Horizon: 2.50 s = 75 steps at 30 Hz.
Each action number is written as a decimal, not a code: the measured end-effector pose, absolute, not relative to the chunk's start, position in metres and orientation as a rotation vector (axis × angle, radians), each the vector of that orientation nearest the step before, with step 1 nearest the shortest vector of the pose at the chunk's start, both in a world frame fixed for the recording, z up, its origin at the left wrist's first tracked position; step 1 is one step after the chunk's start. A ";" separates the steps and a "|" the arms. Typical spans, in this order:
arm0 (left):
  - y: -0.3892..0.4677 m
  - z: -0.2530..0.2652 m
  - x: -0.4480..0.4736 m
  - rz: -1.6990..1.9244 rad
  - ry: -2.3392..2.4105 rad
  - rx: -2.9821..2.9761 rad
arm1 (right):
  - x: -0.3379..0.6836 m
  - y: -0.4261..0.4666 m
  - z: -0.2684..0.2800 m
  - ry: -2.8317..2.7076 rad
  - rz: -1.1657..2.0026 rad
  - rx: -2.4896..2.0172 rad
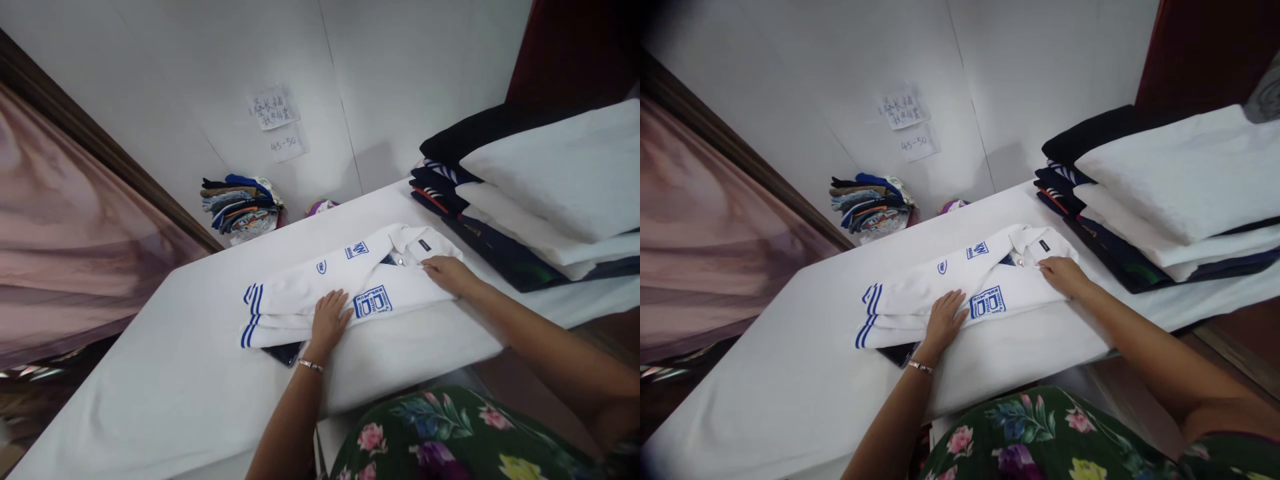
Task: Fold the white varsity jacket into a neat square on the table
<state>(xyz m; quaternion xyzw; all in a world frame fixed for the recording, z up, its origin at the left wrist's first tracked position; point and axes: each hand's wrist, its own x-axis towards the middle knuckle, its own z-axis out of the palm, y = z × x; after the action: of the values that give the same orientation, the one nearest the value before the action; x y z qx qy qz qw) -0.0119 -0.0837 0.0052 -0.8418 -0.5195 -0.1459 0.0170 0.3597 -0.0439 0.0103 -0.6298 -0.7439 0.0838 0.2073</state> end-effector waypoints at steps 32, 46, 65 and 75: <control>-0.054 0.025 0.041 -0.606 -1.850 -2.296 | 0.258 0.023 -0.006 -2.120 -0.053 -1.205; -0.057 0.027 0.030 -0.563 -1.707 -2.410 | 0.266 0.023 -0.005 -2.122 -0.027 -1.153; -0.062 0.017 0.034 -0.272 -1.668 -2.534 | 0.281 0.025 -0.025 -2.375 -0.008 -1.215; -0.059 0.018 0.032 -0.275 -1.639 -2.618 | 0.290 0.030 -0.026 -2.409 0.029 -1.225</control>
<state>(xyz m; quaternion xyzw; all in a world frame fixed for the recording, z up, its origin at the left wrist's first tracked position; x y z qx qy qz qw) 0.0320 -0.0587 0.0178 -0.8440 -0.5286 -0.0885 0.0203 0.2896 0.0300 -0.0257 -0.4423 -0.8700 0.0106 0.2177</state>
